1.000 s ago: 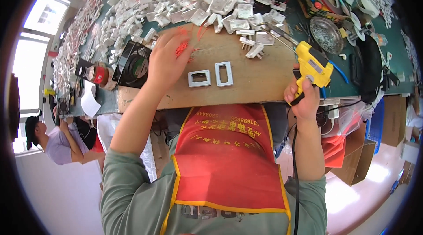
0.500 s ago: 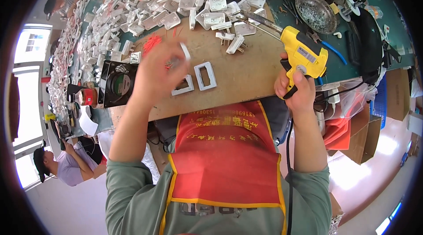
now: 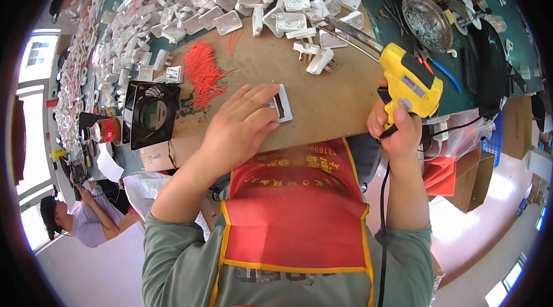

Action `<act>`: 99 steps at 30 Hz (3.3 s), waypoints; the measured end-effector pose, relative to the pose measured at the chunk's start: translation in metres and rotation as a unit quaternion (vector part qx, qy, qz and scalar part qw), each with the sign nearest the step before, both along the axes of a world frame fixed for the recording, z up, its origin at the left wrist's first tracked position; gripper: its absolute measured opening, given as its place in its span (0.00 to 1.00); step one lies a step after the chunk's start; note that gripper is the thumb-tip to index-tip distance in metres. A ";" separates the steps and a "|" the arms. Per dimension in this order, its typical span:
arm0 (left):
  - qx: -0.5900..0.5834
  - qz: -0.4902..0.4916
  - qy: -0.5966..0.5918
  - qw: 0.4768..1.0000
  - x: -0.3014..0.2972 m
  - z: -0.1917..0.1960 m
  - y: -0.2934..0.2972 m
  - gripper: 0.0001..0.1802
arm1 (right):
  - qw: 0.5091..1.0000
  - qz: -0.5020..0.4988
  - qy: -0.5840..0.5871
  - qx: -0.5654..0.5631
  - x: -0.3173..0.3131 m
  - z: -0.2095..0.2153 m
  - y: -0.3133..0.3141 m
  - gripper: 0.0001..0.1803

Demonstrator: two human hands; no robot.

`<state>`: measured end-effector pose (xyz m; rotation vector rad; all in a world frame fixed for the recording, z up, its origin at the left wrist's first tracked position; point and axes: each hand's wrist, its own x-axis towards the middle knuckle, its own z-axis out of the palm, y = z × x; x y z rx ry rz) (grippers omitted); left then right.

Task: The person solders red wires and small components into plastic housings using a soldering iron, assembling them into light fixtures.

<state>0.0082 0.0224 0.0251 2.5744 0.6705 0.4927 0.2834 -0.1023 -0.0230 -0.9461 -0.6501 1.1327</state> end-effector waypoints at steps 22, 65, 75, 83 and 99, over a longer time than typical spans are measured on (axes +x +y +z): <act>0.065 0.393 -0.157 0.904 0.046 0.033 0.184 0.15 | 0.998 -0.011 0.052 0.027 -0.002 0.000 0.014 0.35; 0.206 0.335 -0.065 0.917 0.057 0.025 0.239 0.14 | 0.994 0.057 0.089 0.001 0.004 0.012 0.012 0.19; 0.212 0.382 -0.076 0.896 0.060 0.016 0.246 0.13 | 0.997 0.006 0.079 -0.007 0.003 0.000 0.008 0.25; 0.200 0.378 -0.099 0.898 0.051 0.030 0.217 0.09 | 0.993 0.026 0.112 0.017 0.003 0.004 0.015 0.30; -0.342 0.338 -0.197 0.854 -0.004 0.048 0.038 0.07 | 0.996 0.011 0.082 0.019 0.000 0.003 0.014 0.35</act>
